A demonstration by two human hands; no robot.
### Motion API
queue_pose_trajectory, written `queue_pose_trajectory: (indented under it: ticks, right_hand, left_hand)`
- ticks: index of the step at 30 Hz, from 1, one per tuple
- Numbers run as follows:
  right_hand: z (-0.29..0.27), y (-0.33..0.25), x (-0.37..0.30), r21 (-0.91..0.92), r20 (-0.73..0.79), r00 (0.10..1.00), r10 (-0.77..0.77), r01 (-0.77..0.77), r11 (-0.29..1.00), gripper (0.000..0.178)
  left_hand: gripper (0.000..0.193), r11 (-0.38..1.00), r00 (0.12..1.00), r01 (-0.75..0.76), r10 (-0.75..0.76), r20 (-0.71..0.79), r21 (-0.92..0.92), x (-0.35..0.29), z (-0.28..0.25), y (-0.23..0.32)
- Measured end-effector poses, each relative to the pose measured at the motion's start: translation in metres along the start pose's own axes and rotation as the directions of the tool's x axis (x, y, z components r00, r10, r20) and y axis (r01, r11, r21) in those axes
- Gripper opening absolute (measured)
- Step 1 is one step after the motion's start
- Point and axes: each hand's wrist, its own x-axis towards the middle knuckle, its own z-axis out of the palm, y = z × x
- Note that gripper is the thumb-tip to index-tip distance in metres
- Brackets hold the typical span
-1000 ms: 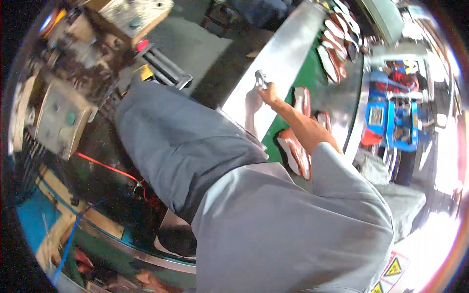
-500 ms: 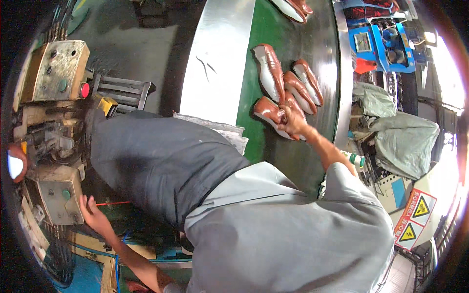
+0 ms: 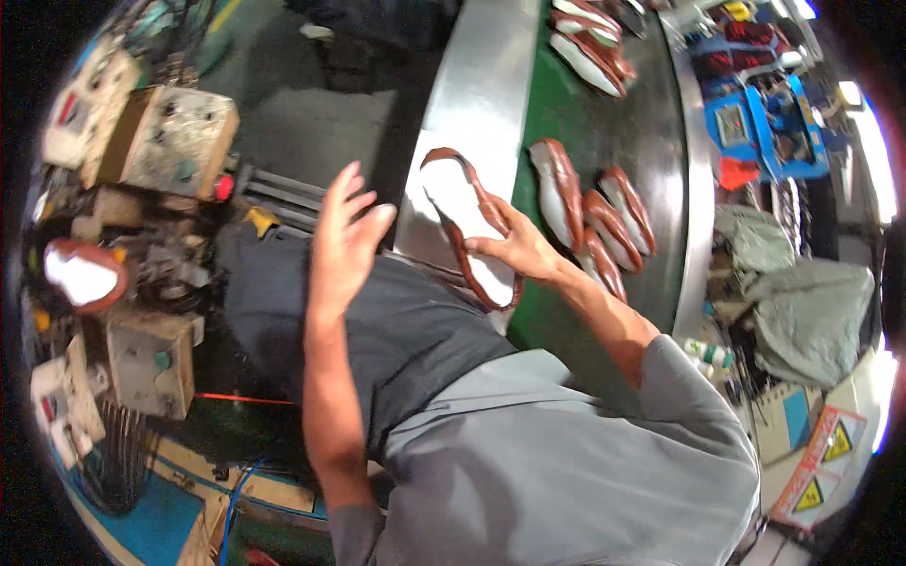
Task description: Operate a shoe lasting machine to shape uppers over lasts and prepare for sole attachment.
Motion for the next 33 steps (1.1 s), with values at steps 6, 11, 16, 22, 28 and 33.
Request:
queue_pose_trajectory:
  ticks: [6, 11, 16, 22, 28, 33]
  right_hand:
    - [0.108, -0.112, 0.04, 0.108, 0.287, 0.947, -0.147, 0.12, 0.987, 0.101]
    - [0.156, -0.108, 0.035, 0.271, 0.605, 0.779, -0.166, -0.005, 0.963, 0.103]
    - [0.173, -0.117, 0.042, 0.019, 0.664, 0.705, -0.25, 0.318, 0.948, 0.096]
    - [0.206, -0.151, 0.067, -0.08, 0.444, 0.708, -0.549, 0.641, 0.763, 0.079]
    - [0.2, -0.138, 0.079, 0.041, 0.539, 0.739, -0.404, 0.456, 0.889, 0.077]
    - [0.199, -0.15, 0.08, 0.016, 0.542, 0.759, -0.361, 0.42, 0.908, 0.073]
  left_hand:
    - [0.044, 0.866, 0.834, -0.217, 0.404, -0.376, 0.45, -0.011, -0.059, -0.002]
    - [0.038, 0.82, 0.8, -0.076, 0.389, -0.456, 0.568, -0.092, -0.104, 0.008]
    - [0.039, 0.847, 0.797, -0.029, 0.34, -0.499, 0.531, -0.126, -0.121, -0.005]
    - [0.047, 0.754, 0.858, -0.019, 0.349, -0.376, 0.657, -0.112, -0.122, -0.002]
    - [0.048, 0.675, 0.912, -0.031, 0.321, -0.256, 0.737, -0.11, -0.133, -0.007]
    - [0.038, 0.829, 0.939, -0.006, 0.197, -0.281, 0.56, -0.101, -0.15, 0.003]
